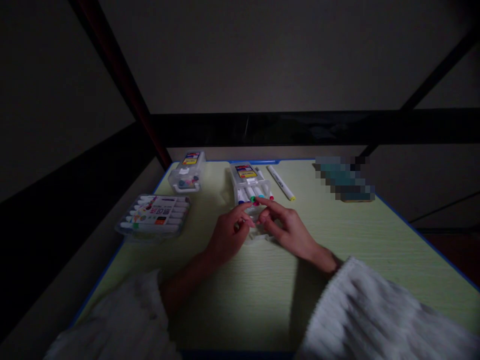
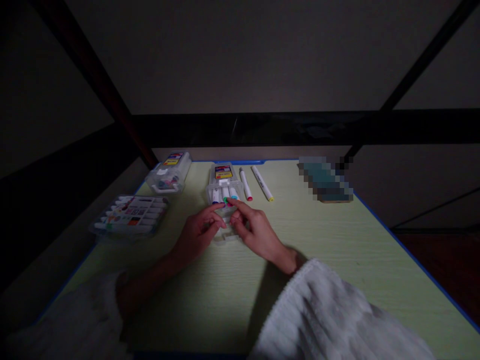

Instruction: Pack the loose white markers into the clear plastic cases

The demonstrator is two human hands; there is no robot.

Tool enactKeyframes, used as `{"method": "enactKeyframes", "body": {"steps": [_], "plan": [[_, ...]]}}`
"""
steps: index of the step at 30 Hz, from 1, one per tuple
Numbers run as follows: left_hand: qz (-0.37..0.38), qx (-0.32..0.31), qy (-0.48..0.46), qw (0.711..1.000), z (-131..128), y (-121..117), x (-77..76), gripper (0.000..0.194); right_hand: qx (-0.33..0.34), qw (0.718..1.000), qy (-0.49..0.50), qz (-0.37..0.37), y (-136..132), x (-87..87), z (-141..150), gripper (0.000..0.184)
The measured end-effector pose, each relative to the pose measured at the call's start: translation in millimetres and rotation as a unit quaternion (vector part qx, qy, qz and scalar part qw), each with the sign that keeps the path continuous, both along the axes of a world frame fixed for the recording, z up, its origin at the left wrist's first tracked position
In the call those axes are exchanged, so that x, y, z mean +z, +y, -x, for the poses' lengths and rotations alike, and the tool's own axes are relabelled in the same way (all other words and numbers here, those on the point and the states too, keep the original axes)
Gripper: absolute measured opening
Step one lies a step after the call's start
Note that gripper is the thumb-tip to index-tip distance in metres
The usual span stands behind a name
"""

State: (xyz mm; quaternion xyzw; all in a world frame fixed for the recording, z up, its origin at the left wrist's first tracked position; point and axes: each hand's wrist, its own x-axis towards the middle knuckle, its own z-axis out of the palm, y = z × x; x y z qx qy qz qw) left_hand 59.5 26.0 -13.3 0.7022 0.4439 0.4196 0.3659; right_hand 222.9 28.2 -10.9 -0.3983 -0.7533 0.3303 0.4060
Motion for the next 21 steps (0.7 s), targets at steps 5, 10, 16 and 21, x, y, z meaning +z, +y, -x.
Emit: {"method": "enactKeyframes", "body": {"steps": [5, 10, 16, 21], "plan": [[0.011, 0.018, -0.008, 1.000, -0.5, 0.8, -1.0, 0.036, -0.019, 1.000, 0.014, 0.016, 0.2, 0.0, 0.0, 0.030], [0.021, 0.024, -0.009, 0.999, -0.9, -0.3, 1.5, 0.038, -0.029, 0.999, -0.009, 0.018, 0.6, 1.6, -0.3, 0.030], [0.024, 0.022, -0.001, 0.999, -0.9, -1.0, 3.7, 0.040, -0.033, 0.999, -0.015, 0.021, 1.3, 3.0, 0.6, 0.033], [0.026, 0.017, 0.004, 1.000, -0.7, -1.3, 4.3, 0.041, -0.038, 0.999, -0.027, 0.011, 0.7, 3.8, 0.5, 0.034]]}}
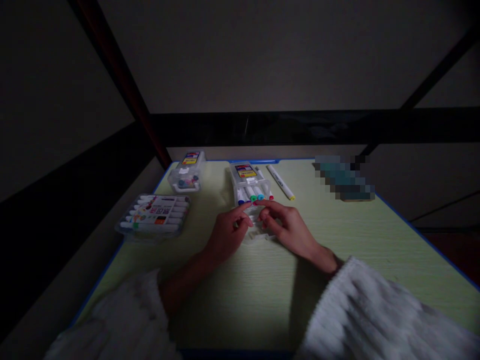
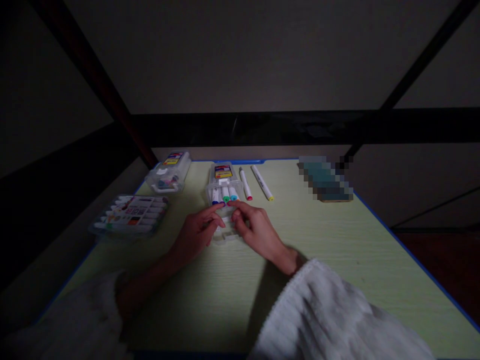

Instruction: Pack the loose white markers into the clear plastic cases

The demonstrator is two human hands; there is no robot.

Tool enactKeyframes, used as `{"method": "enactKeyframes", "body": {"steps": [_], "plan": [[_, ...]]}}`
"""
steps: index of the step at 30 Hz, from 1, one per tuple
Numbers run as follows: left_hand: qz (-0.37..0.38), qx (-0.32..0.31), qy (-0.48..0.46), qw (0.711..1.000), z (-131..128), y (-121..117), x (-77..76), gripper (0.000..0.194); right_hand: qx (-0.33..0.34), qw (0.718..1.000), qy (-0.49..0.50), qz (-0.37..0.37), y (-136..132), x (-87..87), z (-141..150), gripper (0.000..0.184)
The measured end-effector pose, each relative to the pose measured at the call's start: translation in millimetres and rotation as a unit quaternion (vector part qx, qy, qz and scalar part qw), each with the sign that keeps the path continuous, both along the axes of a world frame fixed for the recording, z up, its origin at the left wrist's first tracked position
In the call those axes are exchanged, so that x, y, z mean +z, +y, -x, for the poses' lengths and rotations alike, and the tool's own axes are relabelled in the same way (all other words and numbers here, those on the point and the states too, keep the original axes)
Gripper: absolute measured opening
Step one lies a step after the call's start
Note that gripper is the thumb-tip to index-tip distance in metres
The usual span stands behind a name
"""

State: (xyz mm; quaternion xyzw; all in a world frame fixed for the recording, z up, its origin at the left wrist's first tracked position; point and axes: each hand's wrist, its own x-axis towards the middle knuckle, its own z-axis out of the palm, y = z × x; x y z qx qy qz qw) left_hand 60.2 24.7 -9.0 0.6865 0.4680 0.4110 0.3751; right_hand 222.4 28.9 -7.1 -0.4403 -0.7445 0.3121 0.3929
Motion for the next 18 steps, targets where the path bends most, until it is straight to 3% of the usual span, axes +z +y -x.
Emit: {"method": "enactKeyframes", "body": {"steps": [5, 10, 14, 18], "plan": [[-0.007, -0.005, -0.001, 1.000, 0.5, 0.6, -1.3, 0.033, 0.008, 0.998, -0.037, -0.043, -1.6, -0.2, -0.2, 0.031], [-0.008, -0.010, -0.003, 1.000, 0.4, 1.2, -1.9, 0.019, 0.010, 0.986, -0.061, -0.157, -6.1, 0.6, -2.5, 0.022], [-0.022, -0.016, 0.010, 1.000, 1.0, 1.9, -3.3, 0.017, -0.104, 0.964, -0.063, -0.235, -2.3, 1.5, -12.2, 0.016], [-0.019, -0.021, 0.015, 0.999, 1.5, 1.3, -3.4, 0.015, -0.239, 0.944, -0.090, -0.210, 13.1, -2.8, -28.5, 0.016]]}}
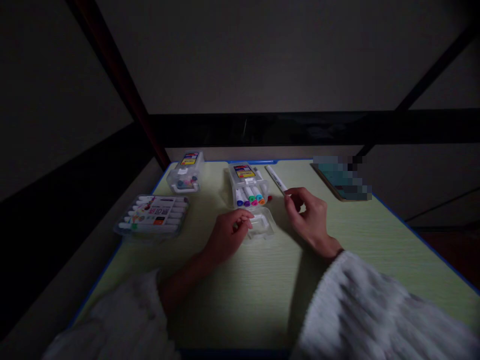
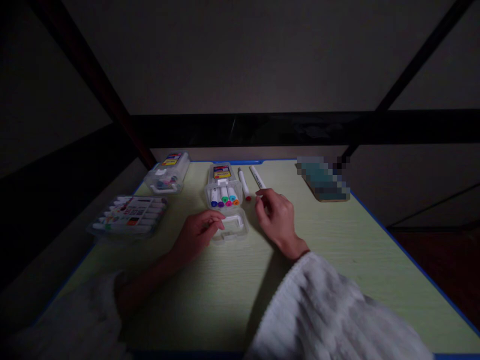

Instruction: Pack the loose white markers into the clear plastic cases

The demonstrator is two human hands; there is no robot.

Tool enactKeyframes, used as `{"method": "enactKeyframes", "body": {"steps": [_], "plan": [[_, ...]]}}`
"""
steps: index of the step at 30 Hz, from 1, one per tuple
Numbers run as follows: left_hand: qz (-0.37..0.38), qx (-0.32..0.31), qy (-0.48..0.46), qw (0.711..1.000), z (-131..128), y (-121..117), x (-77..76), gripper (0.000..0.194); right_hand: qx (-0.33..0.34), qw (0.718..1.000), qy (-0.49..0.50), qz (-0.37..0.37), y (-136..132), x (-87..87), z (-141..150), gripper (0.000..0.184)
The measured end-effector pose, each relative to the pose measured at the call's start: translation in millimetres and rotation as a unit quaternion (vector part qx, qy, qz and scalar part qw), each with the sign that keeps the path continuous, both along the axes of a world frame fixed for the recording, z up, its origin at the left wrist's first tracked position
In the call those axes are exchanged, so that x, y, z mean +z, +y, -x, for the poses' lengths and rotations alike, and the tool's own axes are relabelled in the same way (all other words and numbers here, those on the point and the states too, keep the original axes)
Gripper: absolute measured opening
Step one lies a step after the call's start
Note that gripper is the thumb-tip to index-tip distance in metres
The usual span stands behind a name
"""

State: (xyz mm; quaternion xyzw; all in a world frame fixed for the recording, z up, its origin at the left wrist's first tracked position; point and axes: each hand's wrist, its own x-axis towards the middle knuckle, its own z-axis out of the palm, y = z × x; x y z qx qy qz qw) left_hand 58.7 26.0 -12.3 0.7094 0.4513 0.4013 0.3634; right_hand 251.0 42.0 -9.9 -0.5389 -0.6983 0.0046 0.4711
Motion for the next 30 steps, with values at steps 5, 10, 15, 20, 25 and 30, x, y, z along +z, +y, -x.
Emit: {"method": "enactKeyframes", "body": {"steps": [5, 10, 15, 20, 25, 30], "plan": [[0.012, 0.005, 0.002, 1.000, -0.3, -1.6, 3.5, 0.014, -0.100, 0.988, -0.032, 0.112, 18.3, -10.1, -15.8, 0.020], [0.006, -0.003, 0.000, 1.000, 0.2, -1.7, 2.9, 0.016, -0.148, 0.955, -0.160, 0.200, 23.7, -17.4, -18.4, 0.033], [0.012, -0.003, 0.002, 1.000, -0.5, -1.6, 2.5, 0.017, -0.175, 0.930, -0.223, 0.234, 24.1, -16.3, -16.9, 0.036], [0.017, -0.004, 0.004, 1.000, -1.0, -1.8, 3.5, 0.015, -0.186, 0.917, -0.251, 0.247, 24.2, -12.6, -14.4, 0.033], [0.022, -0.007, 0.003, 1.000, -1.2, -2.0, 4.2, 0.015, -0.189, 0.915, -0.261, 0.245, 24.4, -13.1, -13.9, 0.030], [0.016, -0.010, 0.006, 1.000, -2.0, -2.4, 4.6, 0.016, -0.186, 0.915, -0.257, 0.249, 25.3, -14.3, -15.3, 0.029]]}}
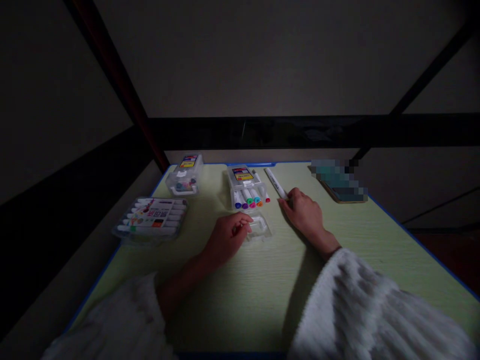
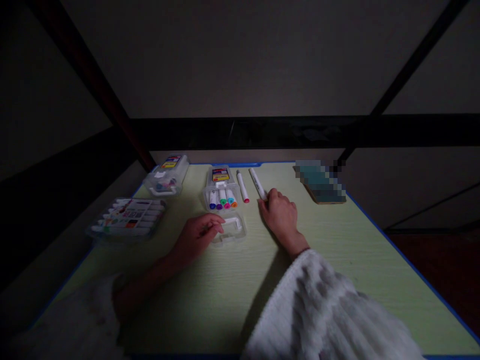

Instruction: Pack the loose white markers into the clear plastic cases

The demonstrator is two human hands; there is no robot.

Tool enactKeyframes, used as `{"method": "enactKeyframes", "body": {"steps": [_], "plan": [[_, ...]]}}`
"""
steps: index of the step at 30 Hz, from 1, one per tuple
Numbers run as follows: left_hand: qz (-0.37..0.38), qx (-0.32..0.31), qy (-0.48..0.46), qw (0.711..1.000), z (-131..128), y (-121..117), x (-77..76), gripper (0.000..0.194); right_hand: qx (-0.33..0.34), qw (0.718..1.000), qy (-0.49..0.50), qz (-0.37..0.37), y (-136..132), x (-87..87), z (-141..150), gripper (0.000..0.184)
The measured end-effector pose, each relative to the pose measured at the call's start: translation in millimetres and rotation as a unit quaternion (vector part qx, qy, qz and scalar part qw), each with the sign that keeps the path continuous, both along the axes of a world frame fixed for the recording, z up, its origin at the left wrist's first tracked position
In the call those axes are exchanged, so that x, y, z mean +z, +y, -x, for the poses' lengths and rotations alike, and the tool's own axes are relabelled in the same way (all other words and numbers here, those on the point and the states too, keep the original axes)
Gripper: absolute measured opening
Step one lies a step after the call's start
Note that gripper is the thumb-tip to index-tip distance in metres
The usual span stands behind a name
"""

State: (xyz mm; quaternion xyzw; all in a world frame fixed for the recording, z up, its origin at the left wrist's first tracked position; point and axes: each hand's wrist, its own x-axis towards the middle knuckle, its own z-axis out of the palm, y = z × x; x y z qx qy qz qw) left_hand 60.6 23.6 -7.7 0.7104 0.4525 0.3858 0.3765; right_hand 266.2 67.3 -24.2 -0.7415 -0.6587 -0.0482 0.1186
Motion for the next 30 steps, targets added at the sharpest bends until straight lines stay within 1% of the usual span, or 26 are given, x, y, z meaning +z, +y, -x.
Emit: {"method": "enactKeyframes", "body": {"steps": [16, 30], "plan": [[0.003, -0.008, -0.003, 1.000, 1.2, -0.4, -2.6, 0.016, -0.005, 1.000, 0.006, 0.008, -0.9, 2.3, 0.8, 0.022], [0.011, -0.011, -0.005, 1.000, 1.3, -0.5, -3.9, 0.017, -0.018, 0.999, 0.014, 0.033, 1.3, 0.5, -1.3, 0.022]]}}
